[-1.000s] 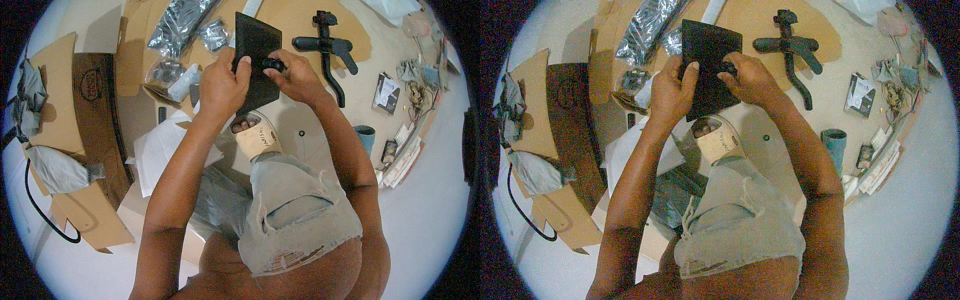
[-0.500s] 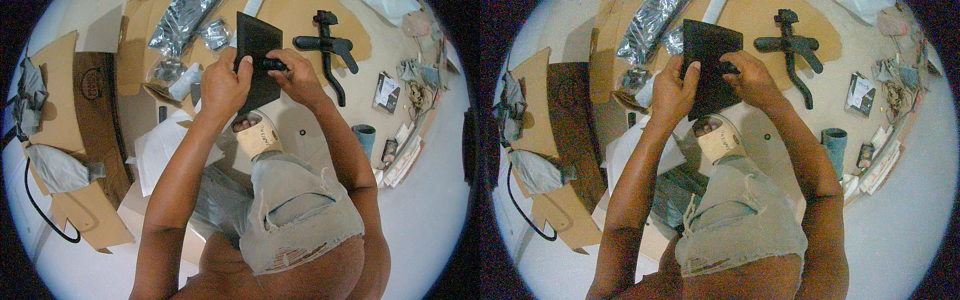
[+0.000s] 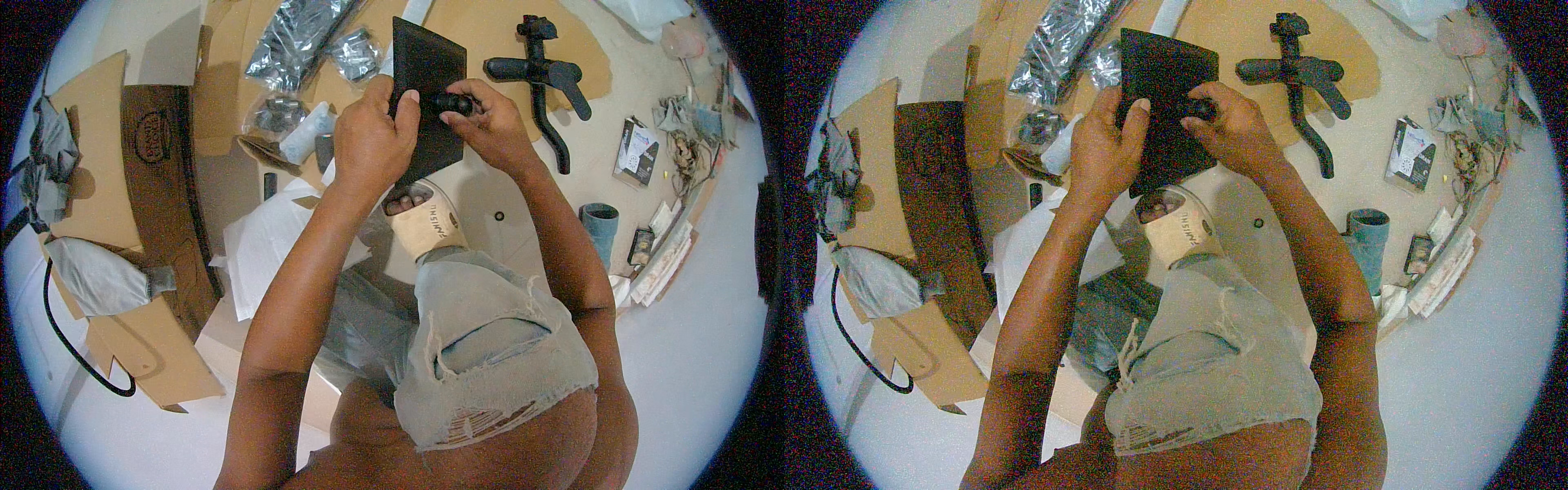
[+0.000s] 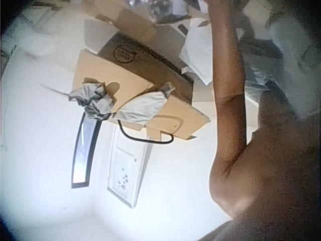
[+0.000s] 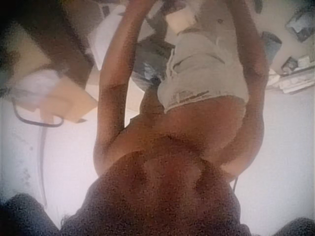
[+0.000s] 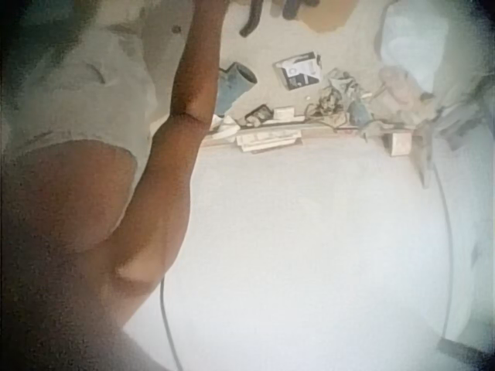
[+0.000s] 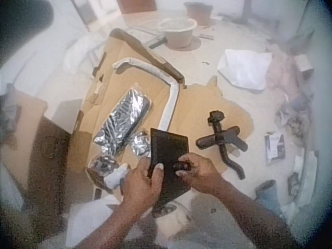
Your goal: The person assembles a small black cylindrical component by hand, inserting a white ring and a black cap into a housing. They then attach the assembled unit to a black square plate with a central hole.
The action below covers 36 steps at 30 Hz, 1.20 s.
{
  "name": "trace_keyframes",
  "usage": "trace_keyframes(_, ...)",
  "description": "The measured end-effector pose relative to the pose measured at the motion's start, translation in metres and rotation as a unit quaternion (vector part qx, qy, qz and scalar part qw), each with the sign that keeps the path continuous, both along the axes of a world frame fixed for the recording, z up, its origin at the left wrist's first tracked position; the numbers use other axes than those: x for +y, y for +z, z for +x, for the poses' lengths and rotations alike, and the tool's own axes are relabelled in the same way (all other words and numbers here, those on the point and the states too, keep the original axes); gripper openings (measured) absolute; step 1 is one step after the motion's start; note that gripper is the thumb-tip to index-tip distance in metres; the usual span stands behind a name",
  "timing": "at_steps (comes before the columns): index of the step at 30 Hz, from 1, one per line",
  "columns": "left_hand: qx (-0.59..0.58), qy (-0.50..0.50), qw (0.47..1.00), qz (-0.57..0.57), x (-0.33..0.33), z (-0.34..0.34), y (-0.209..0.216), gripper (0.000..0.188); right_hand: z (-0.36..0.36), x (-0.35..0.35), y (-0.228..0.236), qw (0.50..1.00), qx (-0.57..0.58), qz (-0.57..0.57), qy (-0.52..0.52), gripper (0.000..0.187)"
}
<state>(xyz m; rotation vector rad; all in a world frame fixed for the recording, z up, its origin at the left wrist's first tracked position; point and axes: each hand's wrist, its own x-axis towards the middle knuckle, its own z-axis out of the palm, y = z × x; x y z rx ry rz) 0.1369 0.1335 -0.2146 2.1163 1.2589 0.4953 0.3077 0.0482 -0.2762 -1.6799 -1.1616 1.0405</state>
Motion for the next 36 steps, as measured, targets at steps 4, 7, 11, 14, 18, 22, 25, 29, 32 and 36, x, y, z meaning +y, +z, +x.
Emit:
trace_keyframes(4,-0.006,0.004,1.000,0.001,0.000,0.000,-0.001,0.030,0.000,0.001,-0.003,0.999,-0.007,0.038,0.005,0.037)
trace_keyframes(7,-0.003,0.000,1.000,0.003,0.000,0.000,-0.001,0.030,-0.001,0.001,-0.003,0.999,-0.009,0.039,0.006,0.035)
trace_keyframes(11,-0.002,0.000,1.000,0.003,-0.001,0.000,0.000,0.030,-0.001,0.000,-0.002,1.000,0.007,0.015,-0.001,0.035)
trace_keyframes(14,0.000,0.001,1.000,0.008,-0.001,0.000,0.000,0.030,-0.001,0.001,-0.002,0.999,-0.016,0.028,0.008,0.035)
trace_keyframes(18,-0.002,0.000,1.000,0.012,0.000,0.000,0.000,0.030,0.000,0.001,-0.005,0.998,-0.031,0.052,0.010,0.035)
trace_keyframes(22,-0.003,-0.002,1.000,0.019,0.000,0.000,-0.001,0.030,-0.001,0.001,-0.004,0.998,-0.035,0.057,0.004,0.035)
trace_keyframes(25,-0.010,-0.002,1.000,0.005,0.000,-0.001,-0.002,0.030,-0.002,0.002,0.001,0.994,-0.065,0.088,0.002,0.033)
trace_keyframes(29,-0.021,-0.008,1.000,0.011,-0.001,0.001,-0.003,0.029,0.002,0.003,0.008,0.994,-0.110,-0.014,0.014,0.037)
trace_keyframes(32,-0.016,-0.010,1.000,0.012,-0.003,0.002,-0.001,0.028,0.004,0.007,0.007,0.989,-0.144,-0.009,0.028,0.042)
trace_keyframes(36,-0.006,-0.004,1.000,0.004,-0.004,0.004,0.001,0.028,0.002,0.007,0.001,0.988,-0.155,-0.014,0.022,0.040)
